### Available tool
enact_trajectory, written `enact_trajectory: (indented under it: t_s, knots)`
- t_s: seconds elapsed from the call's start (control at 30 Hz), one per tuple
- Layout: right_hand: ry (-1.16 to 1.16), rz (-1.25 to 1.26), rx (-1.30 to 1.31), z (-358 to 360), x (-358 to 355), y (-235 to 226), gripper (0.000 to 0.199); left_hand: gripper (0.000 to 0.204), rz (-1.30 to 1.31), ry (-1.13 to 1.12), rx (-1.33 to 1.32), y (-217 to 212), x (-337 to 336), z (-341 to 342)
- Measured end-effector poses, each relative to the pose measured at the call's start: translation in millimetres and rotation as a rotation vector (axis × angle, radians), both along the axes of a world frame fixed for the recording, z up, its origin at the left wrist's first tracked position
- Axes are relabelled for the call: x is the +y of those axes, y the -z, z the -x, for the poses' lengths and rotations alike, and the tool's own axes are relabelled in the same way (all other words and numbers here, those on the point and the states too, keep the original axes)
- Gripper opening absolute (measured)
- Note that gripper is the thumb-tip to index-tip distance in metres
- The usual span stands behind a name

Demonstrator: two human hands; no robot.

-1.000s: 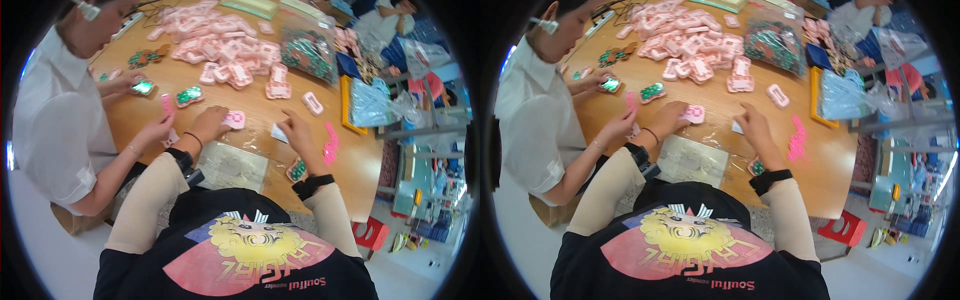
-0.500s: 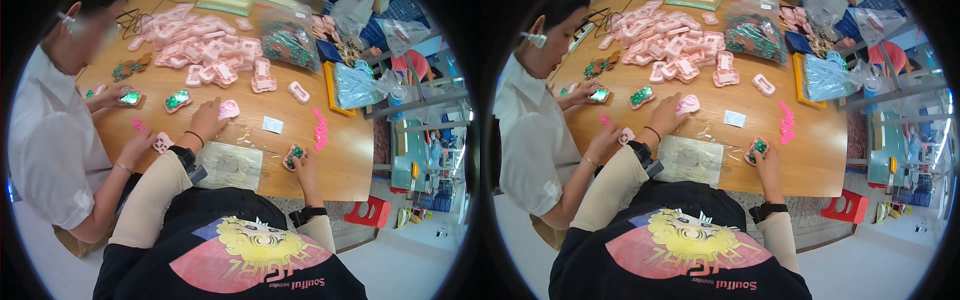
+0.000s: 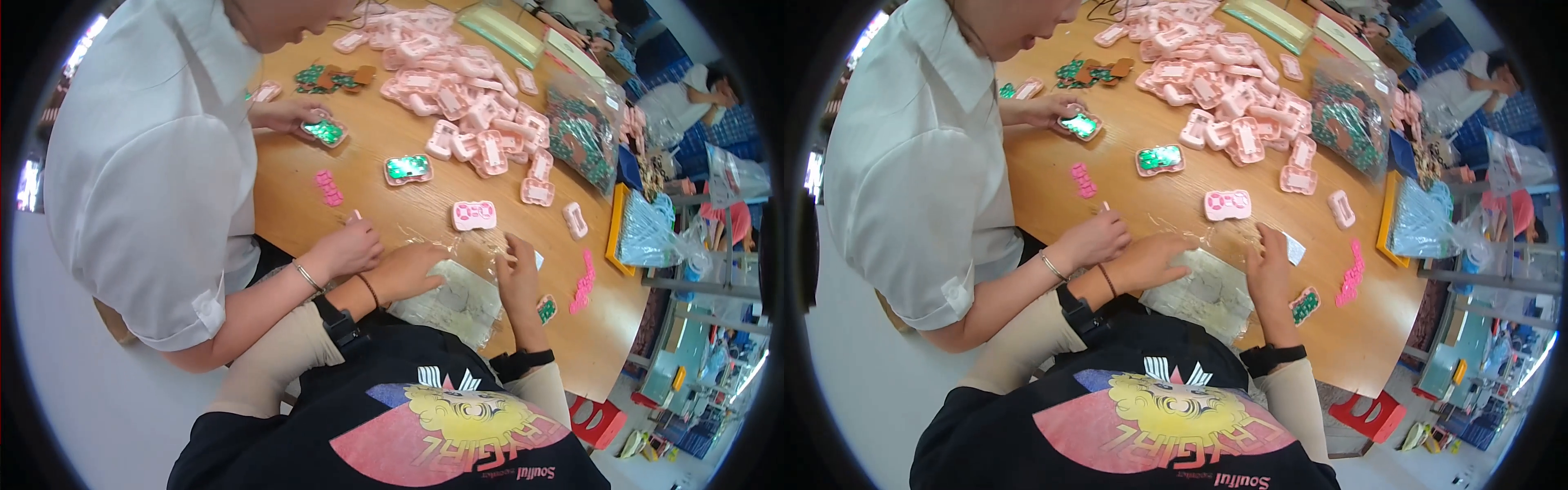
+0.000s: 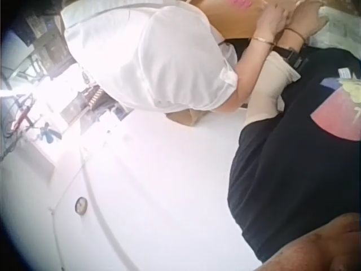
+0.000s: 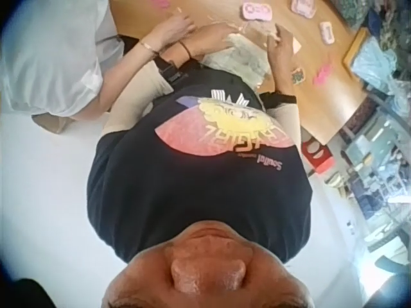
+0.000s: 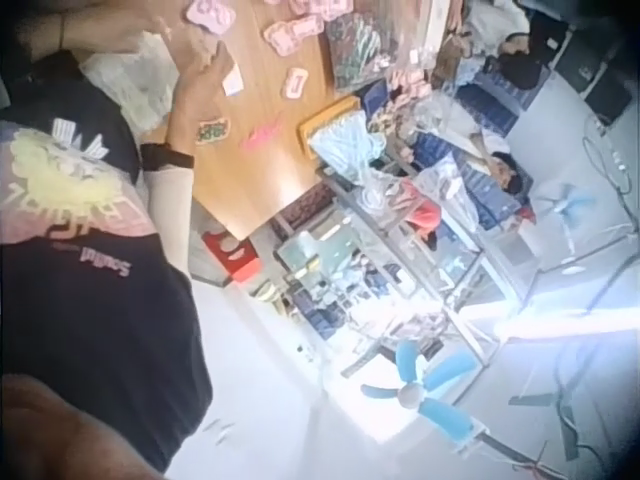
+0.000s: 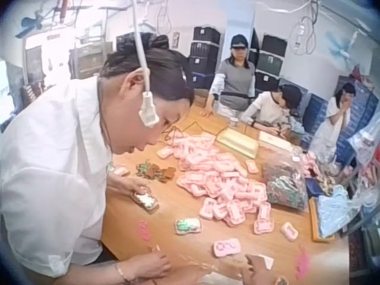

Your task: Assembling electronic components and circuit boards into plastic toy housings at a workshop table.

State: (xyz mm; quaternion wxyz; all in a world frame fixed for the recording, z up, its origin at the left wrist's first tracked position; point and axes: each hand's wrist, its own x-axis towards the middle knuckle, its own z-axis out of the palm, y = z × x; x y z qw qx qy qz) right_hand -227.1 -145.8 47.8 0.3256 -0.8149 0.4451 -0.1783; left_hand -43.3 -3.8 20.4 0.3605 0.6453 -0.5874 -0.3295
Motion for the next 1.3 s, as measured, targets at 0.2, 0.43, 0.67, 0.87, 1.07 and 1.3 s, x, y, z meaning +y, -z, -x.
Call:
enact_trajectory:
  t_s: [0.2, 0.43, 0.67, 0.87, 1.07, 1.3]
  knots:
    - [-0.465, -0.081, -0.18, -125.9, 15.2, 9.7, 0.021, 0.038, -0.109, 0.18, 0.178, 15.0, 64.8, -20.5]
    - [-0.612, 0.088, -0.197, -227.6, 20.8, 32.4, 0.017, 0.034, -0.21, -0.283, 0.464, 13.6, 120.4, -41.4]
    - [-0.625, 0.081, 0.352, -201.8, 44.4, 11.4, 0.037, 0.038, -0.184, -0.668, 0.507, 13.5, 141.5, -58.2]
    - [-0.627, 0.126, 0.199, -154.3, 64.5, 38.1, 0.06, 0.021, -0.137, -0.006, -0.769, -12.6, 50.7, -118.0]
    - [-0.61, 0.053, 0.044, -141.7, 46.9, 42.0, 0.06, 0.013, 0.151, 0.139, -1.401, 4.0, 15.3, -110.5]
    - [-0.41, -0.398, -0.321, -149.4, 37.3, 37.6, 0.045, 0.01, 0.305, 0.066, -0.837, -19.4, 7.4, -85.7]
